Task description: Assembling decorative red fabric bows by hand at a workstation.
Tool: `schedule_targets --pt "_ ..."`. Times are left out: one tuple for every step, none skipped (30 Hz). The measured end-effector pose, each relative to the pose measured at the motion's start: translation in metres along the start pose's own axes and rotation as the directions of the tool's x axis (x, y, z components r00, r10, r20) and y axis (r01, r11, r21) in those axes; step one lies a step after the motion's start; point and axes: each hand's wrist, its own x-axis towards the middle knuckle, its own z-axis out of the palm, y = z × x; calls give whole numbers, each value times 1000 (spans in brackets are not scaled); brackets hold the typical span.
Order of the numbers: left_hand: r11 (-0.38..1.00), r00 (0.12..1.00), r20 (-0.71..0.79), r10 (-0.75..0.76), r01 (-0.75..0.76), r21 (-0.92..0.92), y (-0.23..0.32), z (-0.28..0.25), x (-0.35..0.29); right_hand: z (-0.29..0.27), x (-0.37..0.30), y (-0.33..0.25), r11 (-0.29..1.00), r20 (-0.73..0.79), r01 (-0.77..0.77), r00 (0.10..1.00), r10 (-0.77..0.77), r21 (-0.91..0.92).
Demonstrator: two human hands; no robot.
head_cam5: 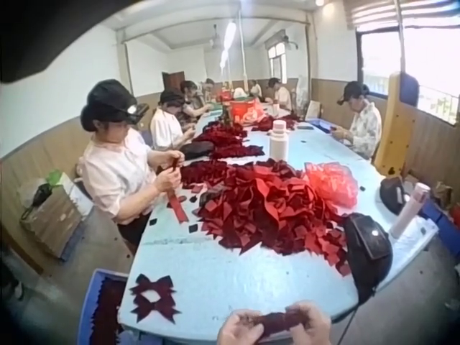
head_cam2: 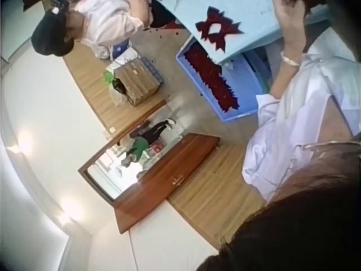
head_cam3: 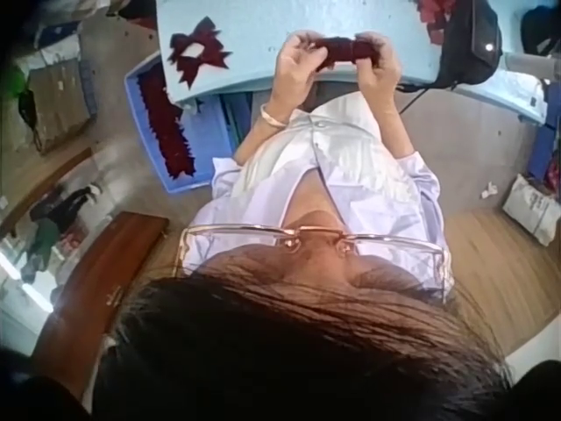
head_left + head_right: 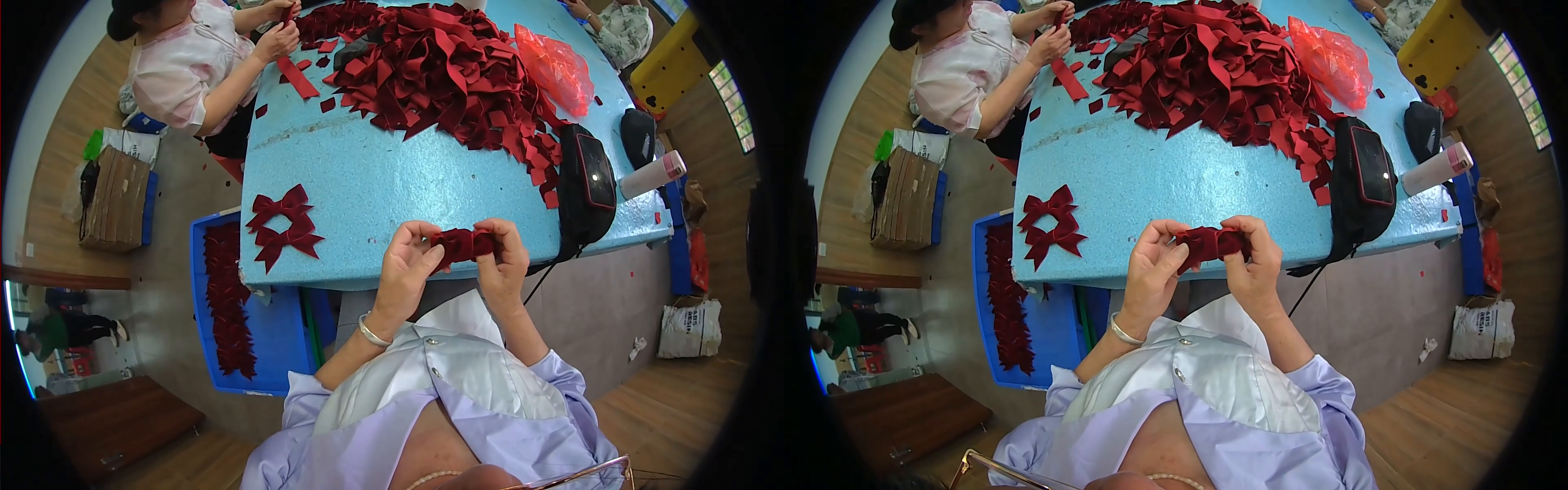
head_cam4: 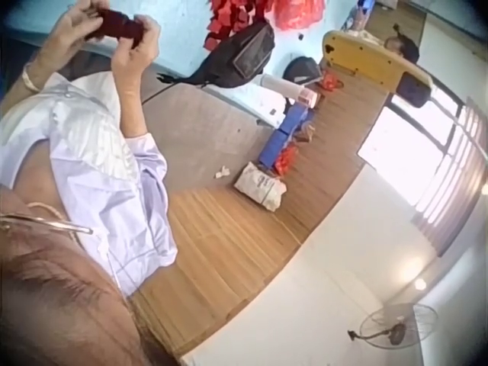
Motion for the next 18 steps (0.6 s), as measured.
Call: schedule_targets --pt "999 999 7 -32 32 15 -1 -2 -1 1 0 0 1000 -4 13 1000 -13 -10" --pt "999 999 7 -31 31 15 -2 -3 -2 2 0 -1 1000 -4 13 1000 -13 -10" --pt "995 998 -49 -43 47 87 -1 -1 -4 3 0 -4 1000 12 22 1000 -22 -21" --pt "985 993 -105 -50 67 157 0 2 -5 4 1 -6 999 28 31 999 -30 -32" --pt "970 985 -161 -54 90 225 0 3 -5 4 2 -8 998 43 41 998 -39 -44" --pt "970 985 -161 -54 90 225 -2 3 -4 5 3 -8 998 43 41 998 -39 -44" --pt "965 989 -133 58 -22 260 -7 2 -2 5 5 -7 992 63 108 993 -104 -67" --pt "947 981 -100 168 -132 292 -10 1 -1 5 7 -7 981 85 175 982 -167 -89" --pt "916 959 -65 275 -241 321 -12 0 1 6 8 -7 964 107 241 967 -229 -109" --pt "916 959 -65 275 -241 321 -14 0 2 5 9 -6 964 108 240 967 -229 -109" --pt "904 949 -63 309 -272 330 -17 0 3 2 10 -5 959 155 257 959 -237 -118" --pt "890 938 -61 343 -303 339 -18 0 4 0 11 -4 954 202 273 948 -245 -126" --pt "877 926 -56 373 -332 348 -19 1 5 -1 11 -2 948 246 288 936 -250 -136" --pt "877 927 -54 371 -331 347 -18 1 5 0 11 -2 948 244 287 937 -248 -137" --pt "818 917 -28 398 -341 463 -16 0 4 3 11 -2 935 203 321 936 -289 -148" --pt "745 907 1 421 -347 570 -15 0 4 6 10 -2 921 161 354 930 -330 -159" --pt "658 897 34 441 -348 667 -13 1 3 7 11 -1 906 120 387 921 -370 -173" --pt "658 897 33 440 -347 668 -12 2 2 7 11 -3 906 120 386 921 -369 -172"
